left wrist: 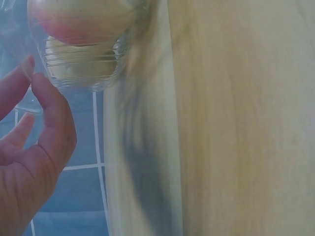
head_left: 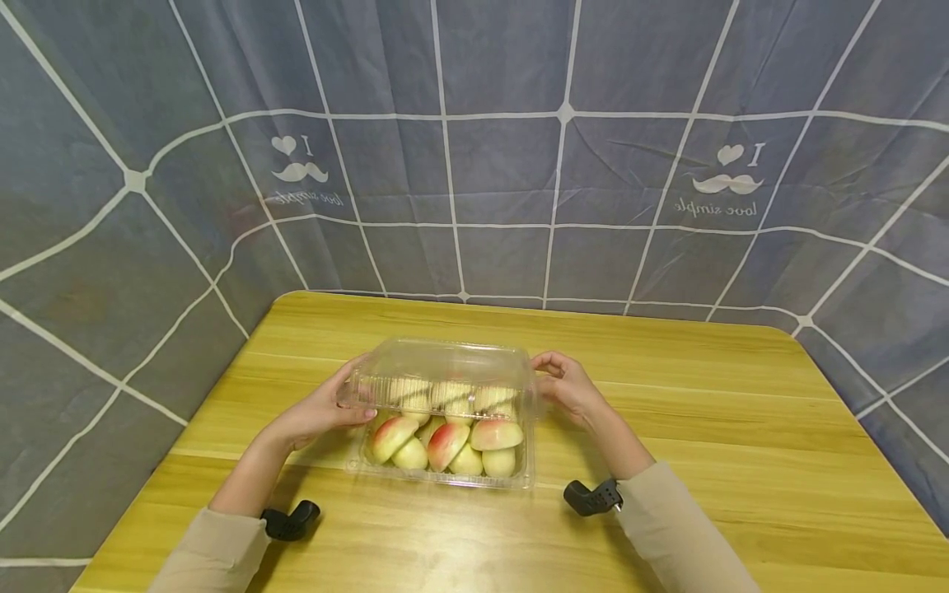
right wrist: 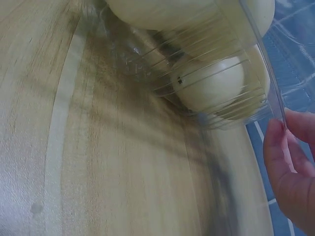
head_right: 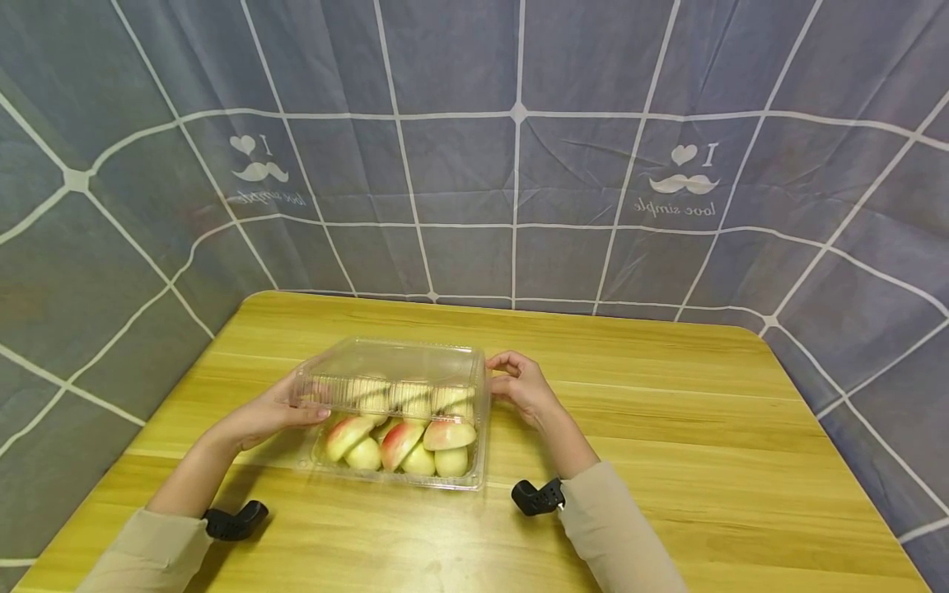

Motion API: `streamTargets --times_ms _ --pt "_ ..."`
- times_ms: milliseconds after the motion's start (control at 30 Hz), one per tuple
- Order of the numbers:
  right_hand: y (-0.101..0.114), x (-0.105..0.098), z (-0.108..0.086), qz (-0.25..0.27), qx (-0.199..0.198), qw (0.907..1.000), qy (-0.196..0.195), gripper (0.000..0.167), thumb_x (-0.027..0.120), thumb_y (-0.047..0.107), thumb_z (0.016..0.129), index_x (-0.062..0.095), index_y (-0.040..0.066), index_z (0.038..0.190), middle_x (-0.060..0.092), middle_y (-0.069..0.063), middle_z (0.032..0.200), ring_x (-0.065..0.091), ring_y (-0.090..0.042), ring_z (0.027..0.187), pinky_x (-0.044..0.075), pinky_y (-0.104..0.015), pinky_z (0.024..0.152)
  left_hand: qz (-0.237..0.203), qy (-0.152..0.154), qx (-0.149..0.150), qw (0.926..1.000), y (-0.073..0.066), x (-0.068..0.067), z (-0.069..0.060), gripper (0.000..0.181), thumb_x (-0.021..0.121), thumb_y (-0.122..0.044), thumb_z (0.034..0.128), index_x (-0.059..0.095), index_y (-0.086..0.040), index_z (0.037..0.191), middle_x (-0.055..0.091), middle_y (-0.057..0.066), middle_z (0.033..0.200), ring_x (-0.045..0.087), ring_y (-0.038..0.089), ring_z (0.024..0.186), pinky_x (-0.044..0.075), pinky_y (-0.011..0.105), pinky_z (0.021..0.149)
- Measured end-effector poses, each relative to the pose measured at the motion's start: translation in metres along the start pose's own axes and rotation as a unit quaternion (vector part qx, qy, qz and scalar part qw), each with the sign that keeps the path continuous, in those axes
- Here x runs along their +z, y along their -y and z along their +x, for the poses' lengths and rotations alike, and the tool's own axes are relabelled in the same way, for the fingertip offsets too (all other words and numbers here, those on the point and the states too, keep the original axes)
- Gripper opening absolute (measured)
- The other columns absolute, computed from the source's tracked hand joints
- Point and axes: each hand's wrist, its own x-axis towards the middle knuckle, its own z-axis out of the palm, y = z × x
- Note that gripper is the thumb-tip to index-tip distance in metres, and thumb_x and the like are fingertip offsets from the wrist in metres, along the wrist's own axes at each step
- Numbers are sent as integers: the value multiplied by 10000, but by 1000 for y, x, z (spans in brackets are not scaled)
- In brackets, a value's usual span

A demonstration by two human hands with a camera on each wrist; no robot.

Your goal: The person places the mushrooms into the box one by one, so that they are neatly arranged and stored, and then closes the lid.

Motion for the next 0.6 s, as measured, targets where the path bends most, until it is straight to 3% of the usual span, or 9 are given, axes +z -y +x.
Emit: streamTargets --times_ms 267,433,600 --pt "1 -2 -1 134 45 9999 42 281 576 -178 775 618 85 867 598 5 897 599 -115 756 513 -254 678 -92 97 -5 9999 0 -1 0 798 595 -60 905 65 -111 1499 483 137 1052 565 160 863 501 314 711" --pt "2 -3 -2 112 122 9998 148 230 555 -154 817 616 18 956 609 -13 893 613 -114 765 522 -255 707 -369 162 -71 9992 0 -3 -1 691 495 -69 964 67 -120 1503 466 119 1030 550 137 861 513 312 774" --pt "5 -5 -4 54 318 9991 267 207 476 -81 904 565 -76 1090 602 -40 880 626 -122 728 530 -245 694 -478 148 -190 9986 0 -4 -1 601 411 -197 1013 77 -132 1508 463 122 1050 554 140 856 518 289 731"
